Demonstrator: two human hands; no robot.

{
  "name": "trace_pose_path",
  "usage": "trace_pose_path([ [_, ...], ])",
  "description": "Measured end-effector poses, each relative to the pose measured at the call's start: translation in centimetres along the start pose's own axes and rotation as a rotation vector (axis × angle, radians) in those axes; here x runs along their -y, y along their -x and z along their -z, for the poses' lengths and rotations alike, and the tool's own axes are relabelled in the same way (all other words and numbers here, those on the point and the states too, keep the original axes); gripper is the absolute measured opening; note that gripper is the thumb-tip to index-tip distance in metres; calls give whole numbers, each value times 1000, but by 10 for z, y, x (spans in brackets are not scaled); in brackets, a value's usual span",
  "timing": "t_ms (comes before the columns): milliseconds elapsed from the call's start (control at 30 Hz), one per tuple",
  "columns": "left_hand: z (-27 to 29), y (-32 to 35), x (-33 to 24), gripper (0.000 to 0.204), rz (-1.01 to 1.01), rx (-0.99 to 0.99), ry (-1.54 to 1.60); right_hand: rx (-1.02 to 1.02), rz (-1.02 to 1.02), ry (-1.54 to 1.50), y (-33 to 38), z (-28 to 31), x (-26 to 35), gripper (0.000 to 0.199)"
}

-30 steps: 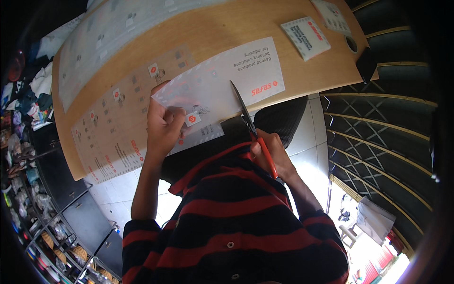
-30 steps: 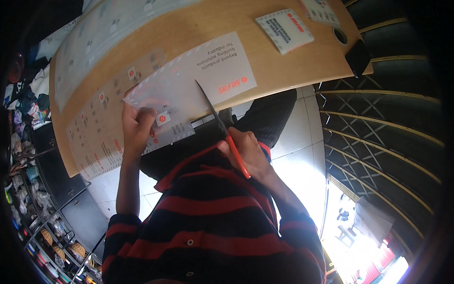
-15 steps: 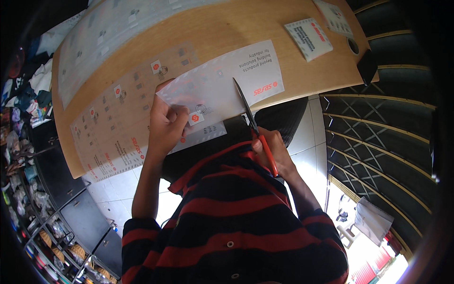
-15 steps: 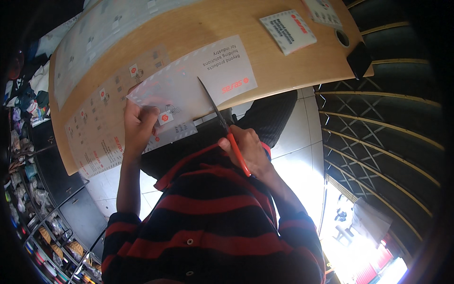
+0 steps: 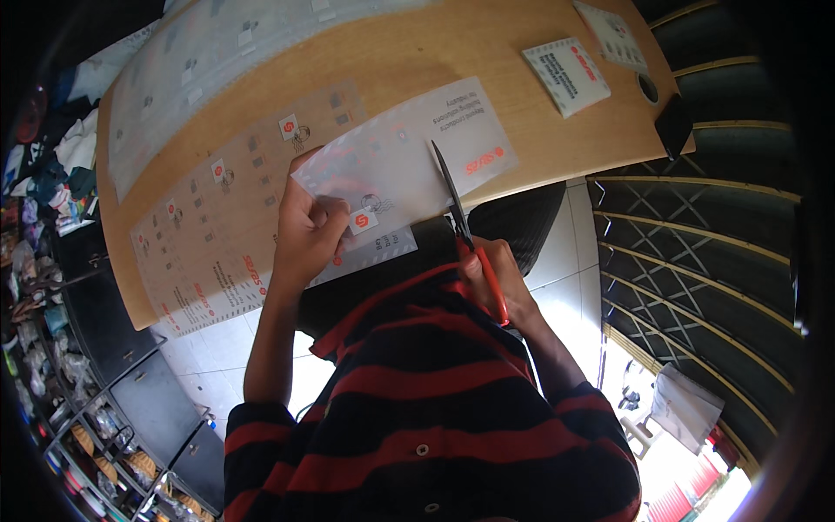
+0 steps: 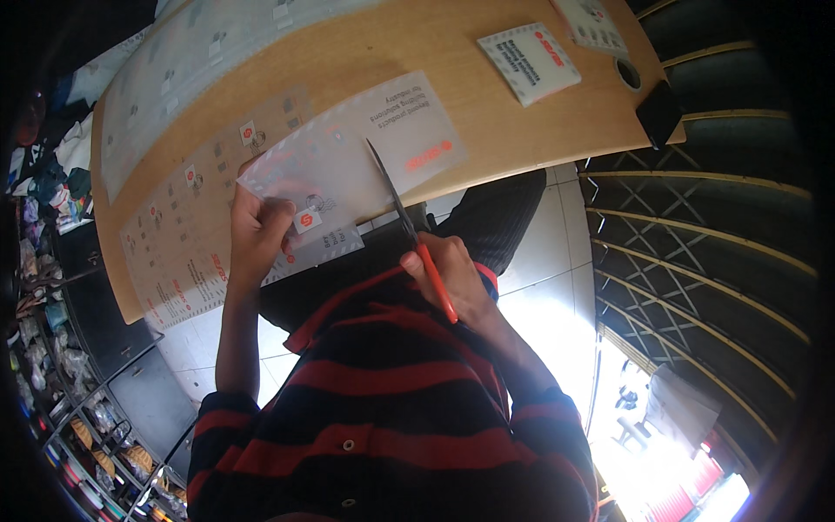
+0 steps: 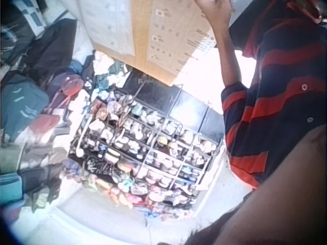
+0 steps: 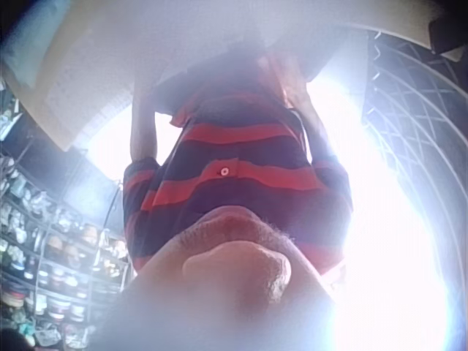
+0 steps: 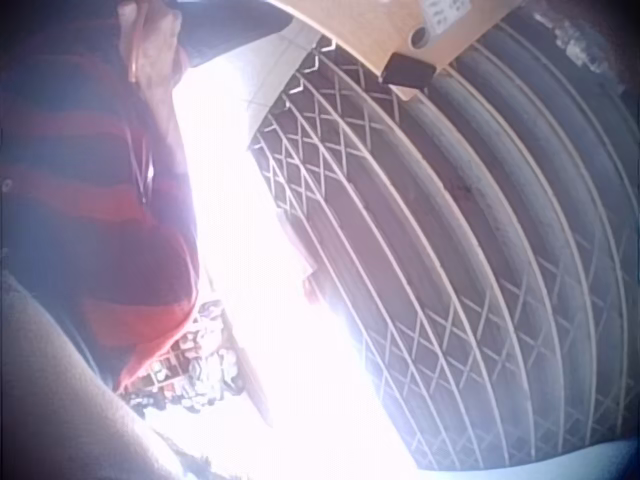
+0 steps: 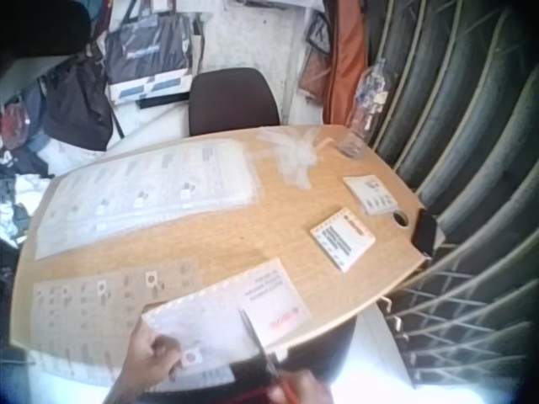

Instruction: The person uses red-handled scissors to cut a large sheet of white paper with printed text and logos into smaller rectangular pieces. The person holds the paper steady with their left hand while cutting with their right hand, repeatedly trimming the sheet on a wooden table.

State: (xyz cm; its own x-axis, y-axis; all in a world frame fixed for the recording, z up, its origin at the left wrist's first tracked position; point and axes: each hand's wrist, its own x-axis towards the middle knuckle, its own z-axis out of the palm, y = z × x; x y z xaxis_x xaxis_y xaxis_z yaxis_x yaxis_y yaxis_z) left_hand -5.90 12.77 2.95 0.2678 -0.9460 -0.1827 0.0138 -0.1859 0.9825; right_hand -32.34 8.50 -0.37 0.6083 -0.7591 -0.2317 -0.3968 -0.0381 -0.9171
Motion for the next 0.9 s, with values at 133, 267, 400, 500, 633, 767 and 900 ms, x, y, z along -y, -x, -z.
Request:
trace_pose_path([
  [133,-1,-1,-3,56,31,0,18,19,39,-22,-7,2,-5,66],
  [267,-1,-1,-3,56,30,3,0,-1,18,-21,-10,0,-5,65],
  [400,-2,-1,-4,57,33,-7,8,5,24,12,-10,0,-10,63],
  [500,-2,0,-9,57,70,-1,-25,12,41,-17,-11,2,-8,63],
  [633,-4,-1,-4,58,19,-31,-53,-2,42,-41,-16,0,-5,65],
  [767,-4,-2,-8,57,61,-3,-54,-17,-3,-55,-18,-3,-5,66],
  [900,-3,-1,-6,57,66,-3,-53,-38,-17,-44,-18,-7,-6,64],
])
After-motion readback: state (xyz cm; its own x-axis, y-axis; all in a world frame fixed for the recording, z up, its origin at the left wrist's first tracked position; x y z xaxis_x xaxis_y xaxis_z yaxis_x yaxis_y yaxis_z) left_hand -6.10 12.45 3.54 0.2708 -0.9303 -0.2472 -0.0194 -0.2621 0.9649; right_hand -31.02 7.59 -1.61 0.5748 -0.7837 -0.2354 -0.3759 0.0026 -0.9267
